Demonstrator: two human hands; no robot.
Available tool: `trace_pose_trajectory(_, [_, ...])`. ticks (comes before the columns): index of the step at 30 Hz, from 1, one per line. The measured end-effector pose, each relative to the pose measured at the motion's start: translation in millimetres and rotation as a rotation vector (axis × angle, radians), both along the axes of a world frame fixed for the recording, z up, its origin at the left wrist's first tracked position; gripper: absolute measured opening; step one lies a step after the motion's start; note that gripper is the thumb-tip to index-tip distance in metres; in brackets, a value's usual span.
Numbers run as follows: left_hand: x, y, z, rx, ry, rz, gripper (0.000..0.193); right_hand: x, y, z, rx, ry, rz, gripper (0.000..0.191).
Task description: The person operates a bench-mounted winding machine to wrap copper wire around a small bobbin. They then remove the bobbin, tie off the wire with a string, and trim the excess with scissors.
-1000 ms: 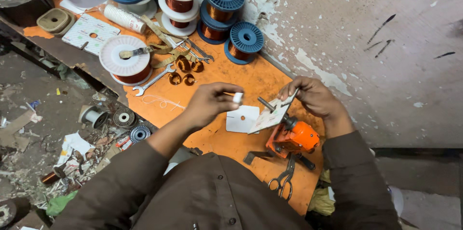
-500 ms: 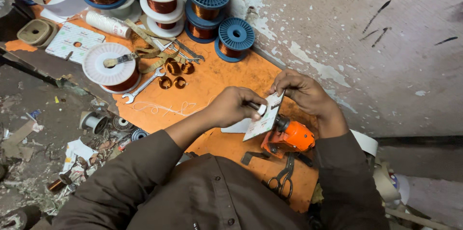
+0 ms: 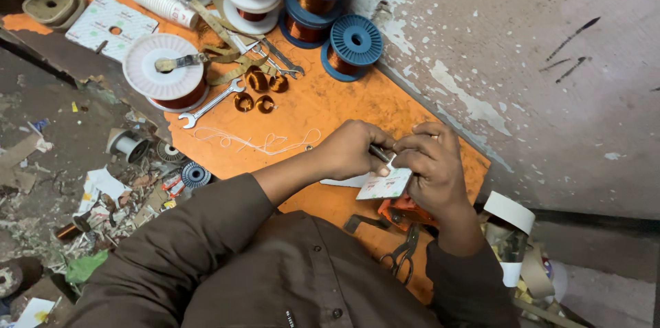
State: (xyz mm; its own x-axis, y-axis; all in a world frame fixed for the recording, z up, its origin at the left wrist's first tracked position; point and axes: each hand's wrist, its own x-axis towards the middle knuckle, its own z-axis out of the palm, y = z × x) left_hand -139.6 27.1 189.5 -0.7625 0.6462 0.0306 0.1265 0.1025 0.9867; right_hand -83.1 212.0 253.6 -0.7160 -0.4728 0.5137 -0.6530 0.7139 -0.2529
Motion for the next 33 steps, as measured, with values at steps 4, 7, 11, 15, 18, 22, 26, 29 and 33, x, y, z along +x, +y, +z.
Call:
trace_pose_trajectory(4, [-1.4, 2.5, -7.4, 0.059, -0.015, -0.017, 0.063, -2.8, 1.4, 0.6, 0.001, -0.024, 0.023, 0.025])
trace_pose_trajectory(7, [-5.7, 2.4, -30.1, 0.165, -0.098, -0.075, 0.078, -2.4, -0.9, 2.0, 0.009, -0.034, 0.021, 0.026])
trace_pose_trajectory(11, [-12.1, -12.7, -78.7, 0.045, 0.035, -0.037, 0.082, -2.3, -3.5, 3.7, 0.032, -0.040, 0.003, 0.023])
trace_pose_trajectory(15, [-1.5, -10.6, -115.8, -0.792, 0.462, -0.056, 0.093, -1.5, -3.9, 3.6, 0.020, -0.026, 0.000, 0.022])
trace_pose_trajectory(18, [1.6, -0.3, -123.4, -1.044, 0.499, -0.067, 0.102, -0.5, -4.7, 4.1, 0.014, -0.044, 0.000, 0.021])
trace_pose_trajectory(22, [-3.2, 8.4, -122.9, -1.115, 0.441, -0.130, 0.108, -0.5, -7.1, 6.2, -0.005, -0.041, 0.014, 0.022])
trace_pose_trajectory(26, [-4.0, 8.4, -128.9, -0.935, 0.352, -0.040, 0.085, -1.3, -7.7, 7.9, 0.025, -0.036, 0.009, 0.020])
trace_pose_trajectory(29, [3.9, -1.0, -127.3, -0.635, 0.211, 0.065, 0.046, -0.7, -6.0, 7.3, 0.043, -0.041, 0.007, 0.019])
trace_pose_trajectory(33, [14.6, -35.4, -89.4, -0.347, 0.127, 0.206, 0.027, 0.1, -2.9, 5.8, 0.052, -0.022, 0.009, 0.018])
